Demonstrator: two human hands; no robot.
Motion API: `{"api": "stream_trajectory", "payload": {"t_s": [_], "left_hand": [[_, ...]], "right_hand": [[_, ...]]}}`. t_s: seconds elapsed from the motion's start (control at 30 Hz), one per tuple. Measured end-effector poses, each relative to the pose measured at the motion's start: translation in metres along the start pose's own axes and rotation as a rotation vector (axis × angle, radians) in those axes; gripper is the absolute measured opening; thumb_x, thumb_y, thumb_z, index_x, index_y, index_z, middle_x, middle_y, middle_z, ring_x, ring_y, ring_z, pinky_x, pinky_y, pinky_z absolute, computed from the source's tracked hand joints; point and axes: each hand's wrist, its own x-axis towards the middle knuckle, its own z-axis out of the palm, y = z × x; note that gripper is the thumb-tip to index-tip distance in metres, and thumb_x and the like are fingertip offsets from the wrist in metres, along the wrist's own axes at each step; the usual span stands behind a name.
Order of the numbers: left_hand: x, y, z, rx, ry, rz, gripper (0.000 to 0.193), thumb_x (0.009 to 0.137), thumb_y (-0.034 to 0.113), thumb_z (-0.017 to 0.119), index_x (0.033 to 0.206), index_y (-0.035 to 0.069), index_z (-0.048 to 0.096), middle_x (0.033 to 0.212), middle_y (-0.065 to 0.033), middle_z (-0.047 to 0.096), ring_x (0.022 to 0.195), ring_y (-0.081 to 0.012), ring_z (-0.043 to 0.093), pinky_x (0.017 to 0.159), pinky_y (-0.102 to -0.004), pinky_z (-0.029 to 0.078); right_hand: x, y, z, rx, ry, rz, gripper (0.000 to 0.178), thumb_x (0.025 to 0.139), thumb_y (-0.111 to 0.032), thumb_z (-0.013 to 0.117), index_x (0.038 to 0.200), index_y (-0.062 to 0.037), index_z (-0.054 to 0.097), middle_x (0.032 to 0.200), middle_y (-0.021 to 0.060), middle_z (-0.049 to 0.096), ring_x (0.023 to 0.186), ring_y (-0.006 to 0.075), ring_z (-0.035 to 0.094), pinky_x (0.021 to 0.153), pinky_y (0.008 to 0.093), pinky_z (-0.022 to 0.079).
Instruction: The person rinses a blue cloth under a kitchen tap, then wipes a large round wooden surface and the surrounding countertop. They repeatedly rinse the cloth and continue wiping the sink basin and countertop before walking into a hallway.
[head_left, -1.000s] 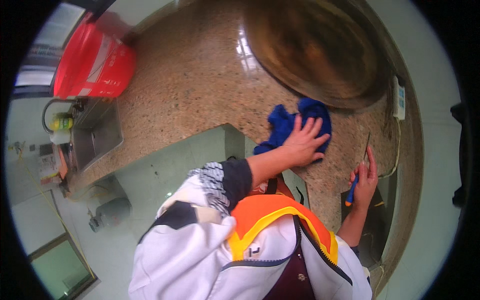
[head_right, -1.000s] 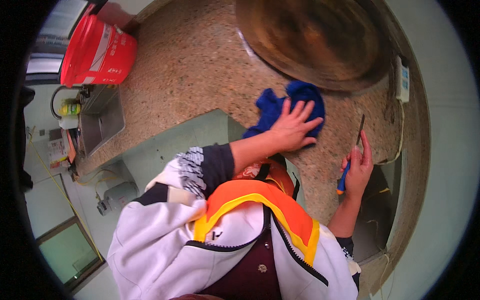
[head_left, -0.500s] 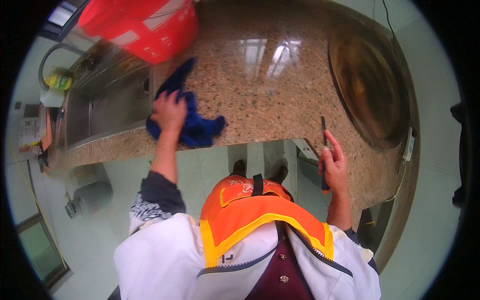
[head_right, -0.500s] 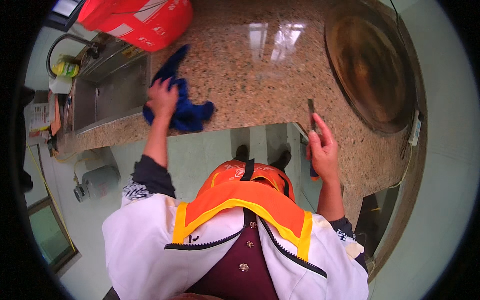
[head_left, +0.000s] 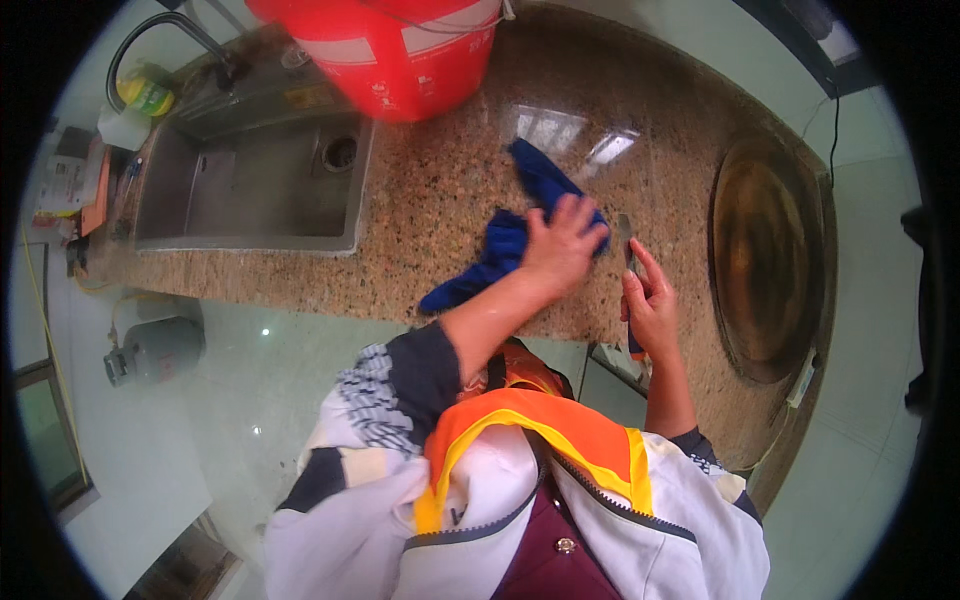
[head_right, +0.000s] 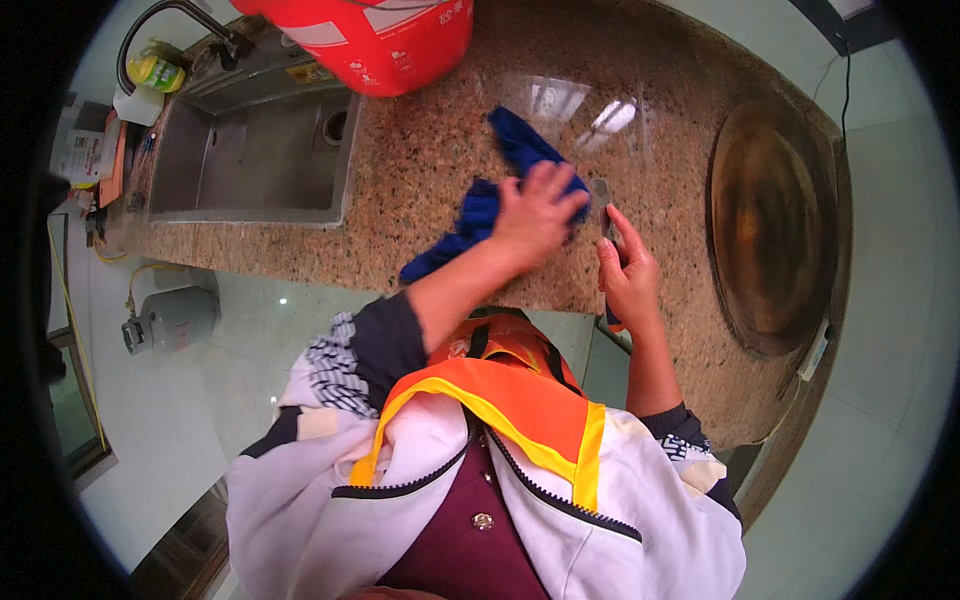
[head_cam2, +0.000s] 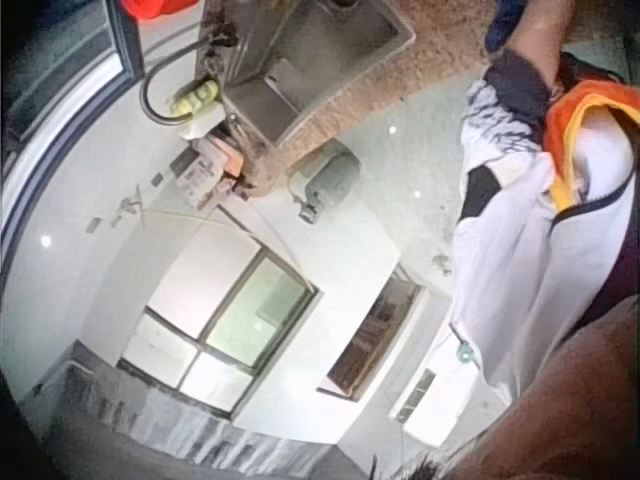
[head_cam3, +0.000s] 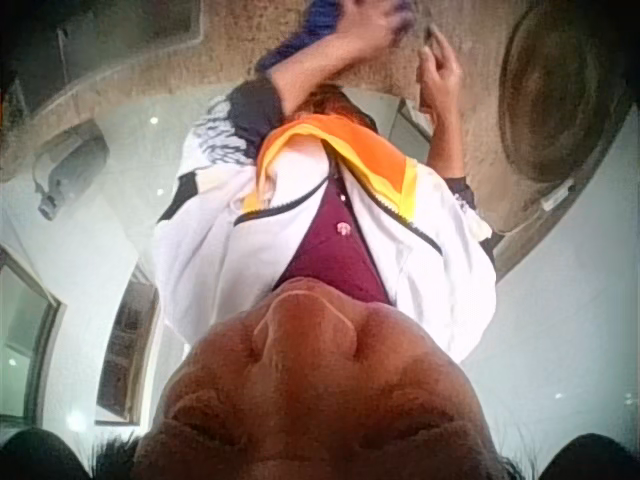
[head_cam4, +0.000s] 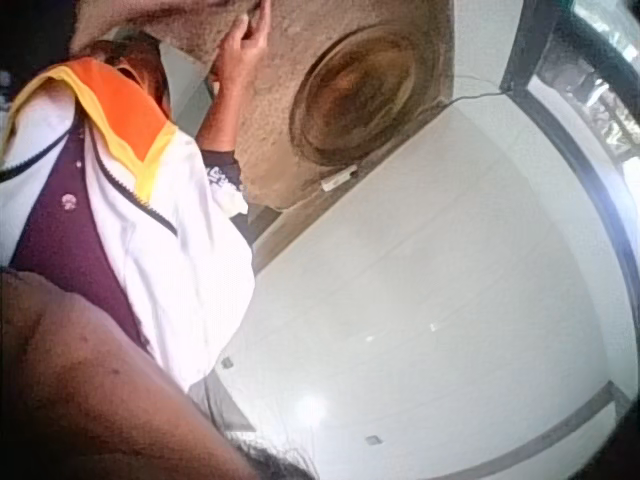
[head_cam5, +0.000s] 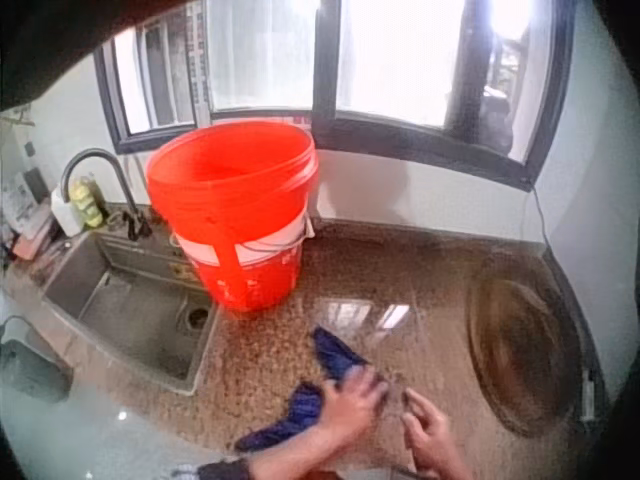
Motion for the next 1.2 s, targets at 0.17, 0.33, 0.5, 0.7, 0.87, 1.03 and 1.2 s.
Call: {"api": "stream_trajectory", "payload": {"t_s": [0.17, 0.33, 0.5, 0.7, 0.87, 1.03, 1.2], "left_hand": [[0.021, -0.060, 0.025, -0.022, -0.077, -0.217, 0.040, 0.080, 0.028, 0.056, 0.120, 0.023, 0.059, 0.139, -0.0099, 0.042, 0.127, -0.0307, 0.037, 0.096, -0.0599, 0.030], [-0.077, -0.191, -0.067, 0.384, 0.248, -0.730, 0.026, 0.083, 0.028, 0.059, 0.107, 0.018, 0.065, 0.117, -0.0110, 0.055, 0.106, -0.0327, 0.050, 0.082, -0.0493, 0.044], [-0.141, -0.192, -0.123, 0.318, 0.337, -0.785, 0.027, 0.080, 0.022, 0.061, 0.104, 0.010, 0.063, 0.111, -0.0140, 0.058, 0.101, -0.0339, 0.051, 0.084, -0.0469, 0.043], [-0.184, -0.154, -0.103, 0.160, -0.006, -0.145, 0.042, 0.063, 0.028, 0.075, 0.102, 0.018, 0.064, 0.121, -0.0063, 0.053, 0.110, -0.0238, 0.047, 0.085, -0.0460, 0.037], [-0.269, -0.286, -0.178, 0.093, 0.015, -0.308, 0.047, 0.061, 0.027, 0.076, 0.106, 0.019, 0.063, 0.123, -0.0048, 0.051, 0.114, -0.0248, 0.045, 0.089, -0.0453, 0.033], [-0.338, -0.452, -0.253, 0.240, 0.065, -0.532, 0.041, 0.067, 0.027, 0.072, 0.107, 0.023, 0.063, 0.124, -0.0042, 0.050, 0.115, -0.0258, 0.043, 0.092, -0.0461, 0.033], [-0.353, -0.604, -0.295, 0.447, 0.226, -0.736, 0.027, 0.076, 0.029, 0.067, 0.101, 0.019, 0.065, 0.115, -0.0068, 0.056, 0.106, -0.0280, 0.050, 0.083, -0.0461, 0.043]], "right_hand": [[0.029, -0.013, -0.003, -0.045, 0.022, 0.010, 0.046, 0.094, -0.012, 0.050, 0.139, -0.0109, 0.041, 0.062, -0.0033, 0.046, 0.049, 0.0048, 0.042, 0.045, 0.0213, 0.036], [0.043, -0.011, 0.019, -0.206, -0.135, -0.017, 0.046, 0.093, -0.010, 0.051, 0.138, -0.0146, 0.043, 0.063, -0.0028, 0.047, 0.051, 0.0057, 0.044, 0.047, 0.0227, 0.038], [0.064, -0.019, 0.081, -0.333, -0.282, -0.084, 0.048, 0.091, -0.007, 0.054, 0.137, -0.0176, 0.046, 0.063, -0.0028, 0.047, 0.053, 0.0059, 0.044, 0.049, 0.0235, 0.039], [0.086, -0.054, 0.170, -0.496, -0.360, -0.242, 0.053, 0.086, -0.010, 0.059, 0.136, -0.0204, 0.044, 0.070, 0.0106, 0.057, 0.059, 0.0183, 0.052, 0.059, 0.0306, 0.045], [0.085, -0.055, 0.246, -0.702, -0.356, -0.295, 0.054, 0.085, -0.011, 0.060, 0.136, -0.0198, 0.043, 0.083, 0.0167, 0.061, 0.070, 0.0297, 0.059, 0.067, 0.0377, 0.049], [0.090, -0.045, 0.283, -1.062, -0.173, -0.433, 0.056, 0.083, -0.013, 0.061, 0.136, -0.0231, 0.045, 0.109, 0.0161, 0.057, 0.099, 0.0327, 0.053, 0.090, 0.0437, 0.042], [0.085, -0.062, 0.304, -1.305, -0.019, -0.431, 0.059, 0.081, -0.012, 0.062, 0.136, -0.0212, 0.045, 0.121, 0.0141, 0.052, 0.111, 0.0348, 0.045, 0.097, 0.0447, 0.037]]}}
